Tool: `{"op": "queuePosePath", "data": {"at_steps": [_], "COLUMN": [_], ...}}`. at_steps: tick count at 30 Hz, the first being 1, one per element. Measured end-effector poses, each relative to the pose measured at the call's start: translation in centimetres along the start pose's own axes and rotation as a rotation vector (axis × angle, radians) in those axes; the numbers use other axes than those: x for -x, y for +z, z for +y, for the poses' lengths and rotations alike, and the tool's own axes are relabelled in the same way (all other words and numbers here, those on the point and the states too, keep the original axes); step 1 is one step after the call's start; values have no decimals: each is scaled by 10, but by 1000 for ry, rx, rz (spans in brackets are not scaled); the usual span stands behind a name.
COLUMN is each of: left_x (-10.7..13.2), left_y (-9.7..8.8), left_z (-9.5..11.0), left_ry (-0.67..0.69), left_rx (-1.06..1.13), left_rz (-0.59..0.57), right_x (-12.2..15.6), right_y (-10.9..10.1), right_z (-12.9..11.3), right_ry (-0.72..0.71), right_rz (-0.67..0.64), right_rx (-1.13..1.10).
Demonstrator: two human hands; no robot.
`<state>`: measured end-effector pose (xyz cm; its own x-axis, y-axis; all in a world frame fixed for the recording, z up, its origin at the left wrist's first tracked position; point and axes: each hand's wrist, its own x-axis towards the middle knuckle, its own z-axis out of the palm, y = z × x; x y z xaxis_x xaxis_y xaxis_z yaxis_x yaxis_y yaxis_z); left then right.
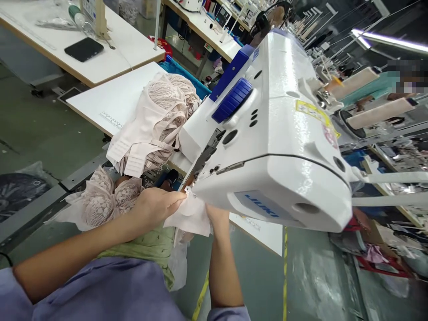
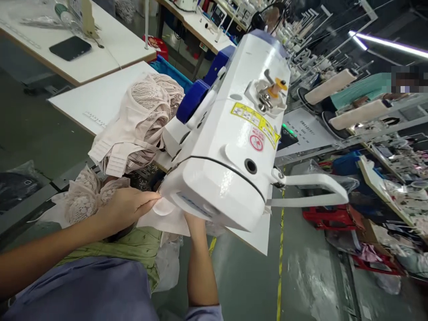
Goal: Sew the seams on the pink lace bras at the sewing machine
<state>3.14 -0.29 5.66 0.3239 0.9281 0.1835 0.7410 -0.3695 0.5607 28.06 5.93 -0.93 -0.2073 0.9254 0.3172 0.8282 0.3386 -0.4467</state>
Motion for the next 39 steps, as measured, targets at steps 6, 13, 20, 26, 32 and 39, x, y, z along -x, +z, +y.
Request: {"op": "queuePosePath", "data": {"at_steps": [6, 13, 20, 26, 32, 39], "left_x": [-2, -8, -20, -16, -10, 9], "left_y": [1, -4, -11, -4, -1, -12], "left_z": [6, 15, 32, 26, 9, -10], "left_ry": [72, 93, 126, 232, 235, 276], "left_rx": [-31, -130, -186, -197, -149, -25], "left_rz": [36, -53, -146, 7, 114, 33], "right_x": [1, 6, 4, 3, 17, 82], "right_y": [-4, -5, -10, -18, -9, -5], "right_z": [8, 1, 3, -9, -48, -102], "right_ry": [1, 29, 119, 184, 477, 792], "right_rz": [28, 85, 49, -13, 34, -132], "right_rx": [8, -76, -199, -338, -886, -1744]}}
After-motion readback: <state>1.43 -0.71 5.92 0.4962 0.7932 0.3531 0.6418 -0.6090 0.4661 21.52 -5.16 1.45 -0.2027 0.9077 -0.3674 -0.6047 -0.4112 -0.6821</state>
